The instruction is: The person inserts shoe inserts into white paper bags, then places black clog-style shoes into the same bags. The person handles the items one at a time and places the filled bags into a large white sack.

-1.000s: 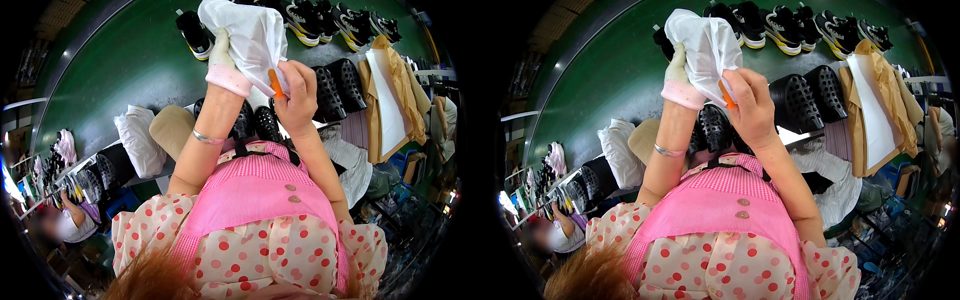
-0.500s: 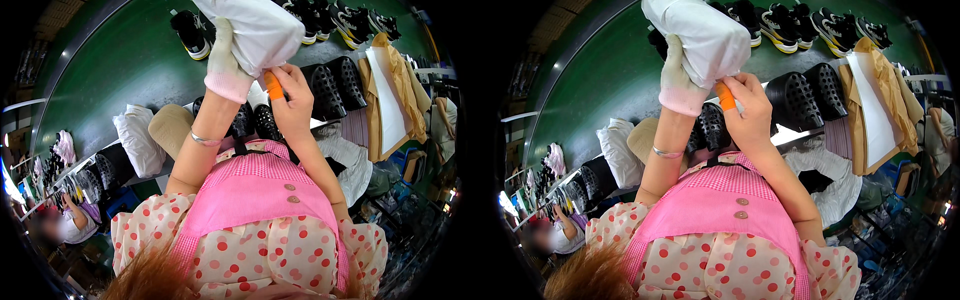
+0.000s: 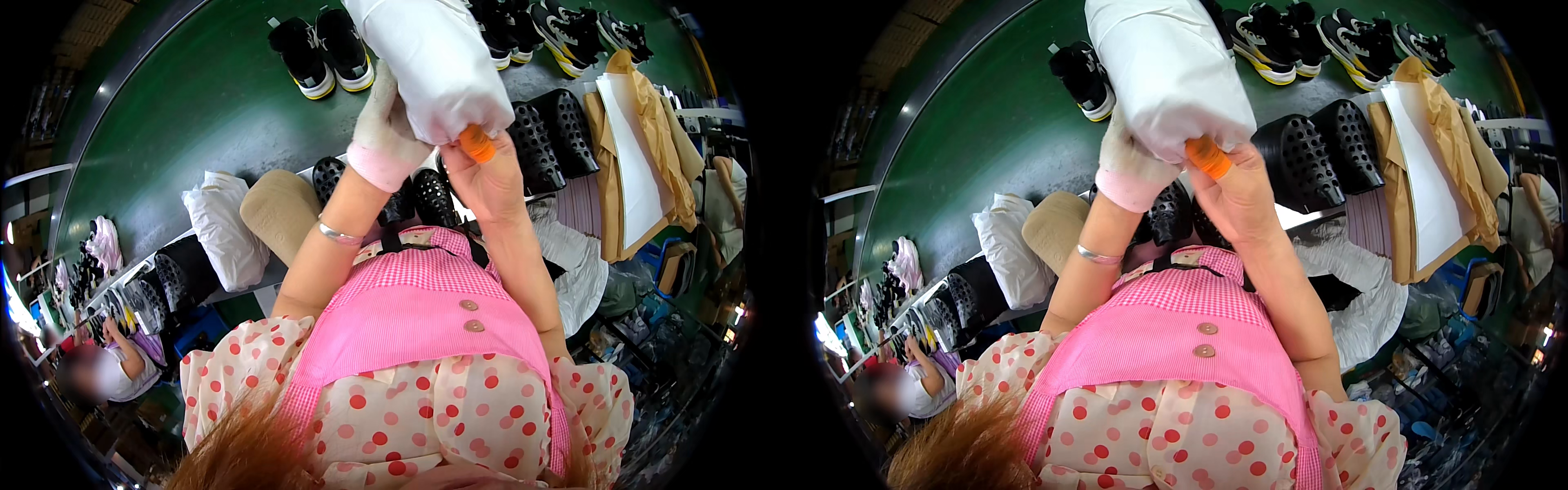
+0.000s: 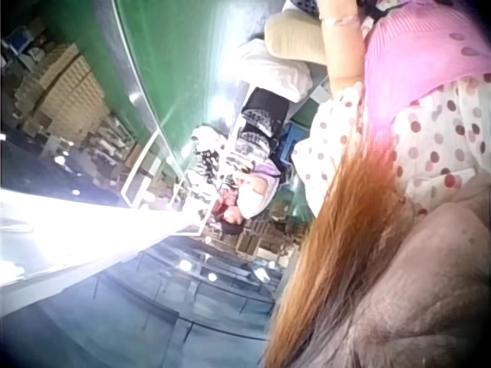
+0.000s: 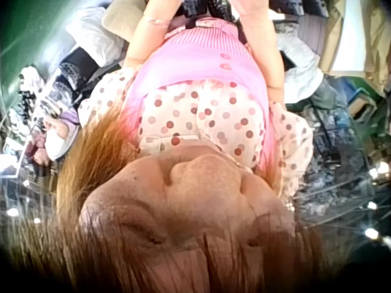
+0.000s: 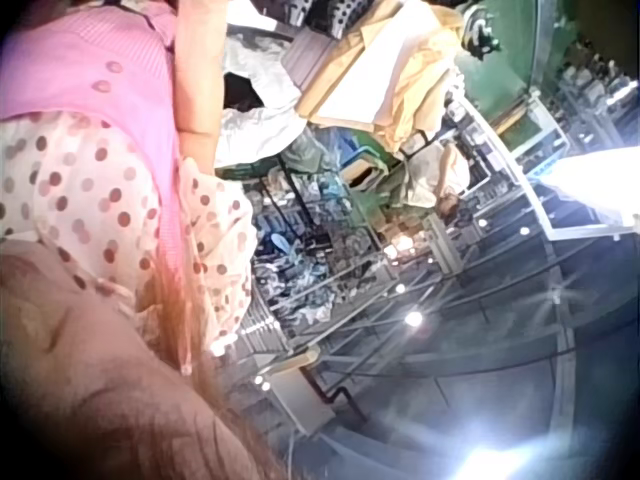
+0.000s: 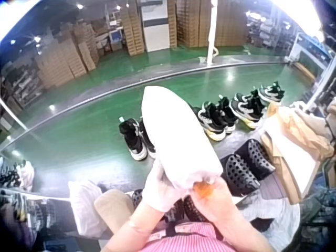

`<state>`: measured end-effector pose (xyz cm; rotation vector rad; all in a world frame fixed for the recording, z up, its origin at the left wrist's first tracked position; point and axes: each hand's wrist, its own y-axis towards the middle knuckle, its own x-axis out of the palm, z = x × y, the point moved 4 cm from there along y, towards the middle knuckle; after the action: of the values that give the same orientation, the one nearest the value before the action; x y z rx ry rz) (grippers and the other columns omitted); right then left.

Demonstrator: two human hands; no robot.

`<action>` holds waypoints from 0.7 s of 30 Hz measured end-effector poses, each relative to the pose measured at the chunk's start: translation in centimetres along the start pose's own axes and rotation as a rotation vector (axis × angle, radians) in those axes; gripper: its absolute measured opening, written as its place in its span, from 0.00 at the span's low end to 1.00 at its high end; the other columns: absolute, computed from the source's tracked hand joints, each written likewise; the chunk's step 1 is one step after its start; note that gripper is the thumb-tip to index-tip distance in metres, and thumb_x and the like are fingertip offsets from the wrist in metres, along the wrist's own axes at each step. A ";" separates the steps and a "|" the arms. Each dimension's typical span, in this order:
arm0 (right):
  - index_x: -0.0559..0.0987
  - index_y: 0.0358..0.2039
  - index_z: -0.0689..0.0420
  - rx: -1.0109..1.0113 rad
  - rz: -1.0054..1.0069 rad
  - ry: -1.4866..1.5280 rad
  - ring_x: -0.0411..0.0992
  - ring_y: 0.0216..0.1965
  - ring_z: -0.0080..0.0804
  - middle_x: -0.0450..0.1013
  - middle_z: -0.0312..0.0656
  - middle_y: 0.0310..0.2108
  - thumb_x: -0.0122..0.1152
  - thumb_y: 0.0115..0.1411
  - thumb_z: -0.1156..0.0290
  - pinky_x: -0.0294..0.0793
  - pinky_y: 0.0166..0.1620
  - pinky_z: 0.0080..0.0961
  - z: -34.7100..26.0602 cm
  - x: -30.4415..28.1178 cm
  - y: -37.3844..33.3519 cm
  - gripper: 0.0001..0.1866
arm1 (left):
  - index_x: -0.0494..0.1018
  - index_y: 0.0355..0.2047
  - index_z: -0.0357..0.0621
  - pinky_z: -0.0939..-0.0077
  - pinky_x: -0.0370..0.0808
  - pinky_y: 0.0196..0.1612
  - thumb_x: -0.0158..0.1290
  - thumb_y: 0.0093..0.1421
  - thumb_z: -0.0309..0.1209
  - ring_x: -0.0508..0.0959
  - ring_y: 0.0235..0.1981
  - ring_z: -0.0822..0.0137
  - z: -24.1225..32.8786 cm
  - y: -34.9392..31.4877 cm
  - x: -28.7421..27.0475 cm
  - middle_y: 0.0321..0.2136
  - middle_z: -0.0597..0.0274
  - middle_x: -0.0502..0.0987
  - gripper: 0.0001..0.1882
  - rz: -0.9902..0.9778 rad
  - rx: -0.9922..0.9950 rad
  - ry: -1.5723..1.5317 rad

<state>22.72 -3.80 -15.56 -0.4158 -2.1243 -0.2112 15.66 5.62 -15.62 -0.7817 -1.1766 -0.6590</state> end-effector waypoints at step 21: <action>0.72 0.51 0.63 0.065 0.497 -0.073 0.71 0.50 0.31 0.73 0.44 0.49 0.44 0.69 0.53 0.68 0.54 0.27 0.6 0.4 -1.1 0.25 | 0.57 0.63 0.47 0.60 0.60 0.64 0.36 0.67 0.53 0.63 0.61 0.53 -0.9 -0.8 -5.5 0.61 0.55 0.63 0.31 0.001 0.164 0.106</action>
<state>21.64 -4.59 -15.61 -0.9042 -2.0202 0.1606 14.03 4.66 -20.97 -0.6018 -1.1179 -0.5882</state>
